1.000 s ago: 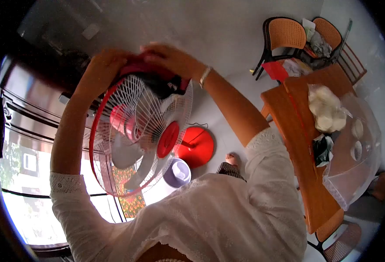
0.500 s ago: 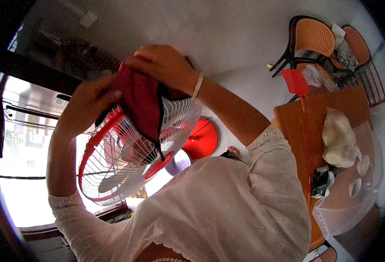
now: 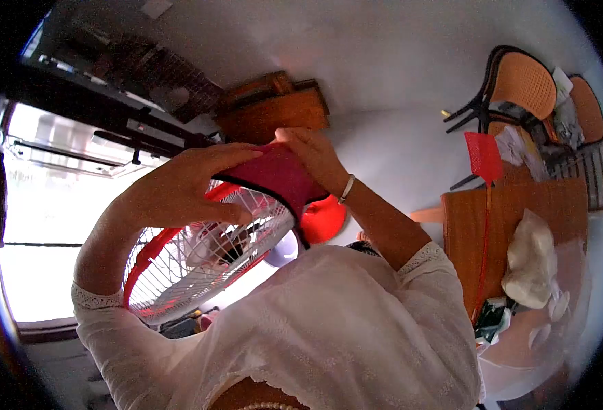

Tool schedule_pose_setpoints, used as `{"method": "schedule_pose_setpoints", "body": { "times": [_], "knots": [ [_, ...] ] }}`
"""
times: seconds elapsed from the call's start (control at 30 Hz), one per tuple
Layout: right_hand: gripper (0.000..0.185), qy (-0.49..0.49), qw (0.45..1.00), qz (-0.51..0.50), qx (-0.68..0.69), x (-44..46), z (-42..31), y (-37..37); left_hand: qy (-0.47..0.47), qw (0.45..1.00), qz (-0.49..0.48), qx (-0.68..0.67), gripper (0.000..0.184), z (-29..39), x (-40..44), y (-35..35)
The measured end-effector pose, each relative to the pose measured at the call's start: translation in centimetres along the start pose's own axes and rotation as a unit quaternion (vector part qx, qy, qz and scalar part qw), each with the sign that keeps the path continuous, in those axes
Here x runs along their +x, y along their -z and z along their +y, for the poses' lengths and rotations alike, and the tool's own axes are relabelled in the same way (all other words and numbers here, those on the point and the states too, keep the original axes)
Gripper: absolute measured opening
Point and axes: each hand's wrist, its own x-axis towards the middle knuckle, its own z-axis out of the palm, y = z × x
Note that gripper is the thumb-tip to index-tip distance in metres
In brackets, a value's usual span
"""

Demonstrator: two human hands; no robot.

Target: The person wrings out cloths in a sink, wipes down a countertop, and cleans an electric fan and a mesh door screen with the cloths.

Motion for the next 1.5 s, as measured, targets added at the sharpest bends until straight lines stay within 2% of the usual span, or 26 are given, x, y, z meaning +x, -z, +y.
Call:
{"method": "schedule_pose_setpoints", "body": {
  "times": [0.07, 0.17, 0.23, 0.27, 0.3, 0.33, 0.43, 0.5, 0.53, 0.57, 0.63, 0.67, 0.7, 0.73, 0.77, 0.8, 0.87, 0.93, 1.0, 1.03, 1.07, 1.13, 1.17, 1.33, 1.47, 1.5],
  "knots": [
    [0.035, 0.004, 1.000, -0.008, -0.020, 0.8, -0.1, 0.5, -0.001, 0.999, 0.028, 0.018, 0.079, -0.5, -0.5, -0.4],
    [0.031, 0.005, 0.999, -0.028, -0.016, 2.2, -0.1, 1.2, -0.114, 0.987, 0.115, -0.002, 0.078, -1.8, -2.0, -0.2],
    [0.029, -0.070, 0.996, 0.006, 0.059, 3.2, 0.4, 1.7, 0.000, 0.990, 0.133, -0.038, 0.083, -1.1, -5.5, 1.0],
    [0.029, -0.176, 0.969, 0.029, 0.168, 2.7, -0.3, 1.8, 0.055, 0.988, 0.135, -0.049, 0.085, -1.6, -7.5, 1.1],
    [0.034, -0.213, 0.919, -0.048, 0.329, 2.3, -1.1, 1.6, 0.009, 0.987, 0.145, -0.062, 0.092, -4.7, -9.6, 0.7],
    [0.040, -0.172, 0.934, -0.017, 0.313, 1.8, -2.1, 1.3, -0.024, 0.986, 0.161, -0.037, 0.106, -6.0, -11.8, 0.2],
    [0.042, -0.188, 0.956, -0.002, 0.224, 4.3, -4.0, 1.3, -0.071, 0.969, 0.230, -0.061, 0.129, -9.1, -17.9, -3.8],
    [0.043, -0.198, 0.941, -0.146, 0.233, 5.6, -8.2, -0.9, -0.087, 0.954, 0.278, -0.070, 0.140, -9.5, -20.4, -6.5],
    [0.043, -0.166, 0.952, -0.151, 0.206, 5.8, -9.9, -2.7, -0.084, 0.952, 0.286, -0.078, 0.140, -9.4, -21.2, -7.7],
    [0.043, -0.134, 0.962, -0.156, 0.179, 6.0, -11.6, -5.1, -0.034, 0.947, 0.308, -0.079, 0.140, -9.2, -21.8, -8.9],
    [0.041, -0.106, 0.956, -0.231, 0.149, 4.7, -14.5, -10.2, 0.028, 0.930, 0.361, -0.070, 0.135, -9.0, -22.0, -11.2],
    [0.041, -0.109, 0.920, -0.363, 0.102, 4.2, -15.1, -12.1, 0.102, 0.925, 0.363, -0.040, 0.128, -7.9, -21.8, -11.8],
    [0.044, -0.036, 0.849, -0.528, -0.021, 4.5, -14.7, -13.8, 0.096, 0.914, 0.393, -0.039, 0.124, -8.1, -21.6, -12.7],
    [0.048, 0.129, 0.746, -0.646, -0.096, 5.0, -13.7, -15.9, 0.091, 0.901, 0.422, -0.040, 0.120, -8.4, -21.3, -13.7],
    [0.059, 0.049, 0.746, -0.646, -0.157, 4.7, -13.4, -16.8, 0.090, 0.887, 0.449, -0.051, 0.109, -8.0, -21.2, -13.9],
    [0.071, -0.030, 0.738, -0.638, -0.217, 4.5, -13.0, -17.5, 0.093, 0.885, 0.453, -0.061, 0.109, -8.4, -21.2, -14.2],
    [0.069, -0.134, 0.747, -0.635, -0.143, 5.4, -9.8, -17.1, 0.039, 0.865, 0.498, -0.038, 0.102, -9.1, -21.1, -14.9],
    [0.060, -0.421, 0.687, -0.517, -0.288, 6.8, -8.4, -15.4, 0.008, 0.855, 0.519, -0.003, 0.097, -9.1, -20.5, -15.2],
    [0.053, -0.558, 0.729, -0.368, -0.143, 6.4, -7.1, -13.3, 0.003, 0.855, 0.518, -0.017, 0.095, -9.2, -20.4, -15.3],
    [0.045, -0.566, 0.747, -0.345, -0.057, 6.0, -6.7, -13.1, 0.004, 0.851, 0.524, -0.022, 0.095, -9.5, -20.5, -14.9],
    [0.042, -0.555, 0.749, -0.339, -0.126, 6.0, -6.8, -13.1, -0.004, 0.852, 0.523, -0.010, 0.096, -9.6, -20.7, -14.6],
    [0.041, -0.478, 0.766, -0.408, -0.138, 6.1, -7.3, -14.1, -0.014, 0.856, 0.517, 0.001, 0.096, -9.9, -21.2, -14.7],
    [0.041, -0.477, 0.766, -0.408, -0.139, 6.3, -7.8, -14.7, -0.026, 0.853, 0.521, -0.005, 0.094, -10.2, -21.2, -14.7],
    [0.041, -0.257, 0.761, -0.551, -0.225, 7.2, -8.1, -19.3, -0.035, 0.840, 0.541, 0.002, 0.095, -10.4, -21.0, -15.5],
    [0.047, -0.239, 0.704, -0.654, -0.137, 6.8, -5.6, -26.2, -0.007, 0.845, 0.534, 0.021, 0.096, -10.4, -20.9, -14.8],
    [0.047, -0.237, 0.694, -0.651, -0.196, 6.9, -5.2, -26.4, 0.000, 0.851, 0.525, 0.025, 0.096, -10.7, -21.0, -15.0]
  ]
}}
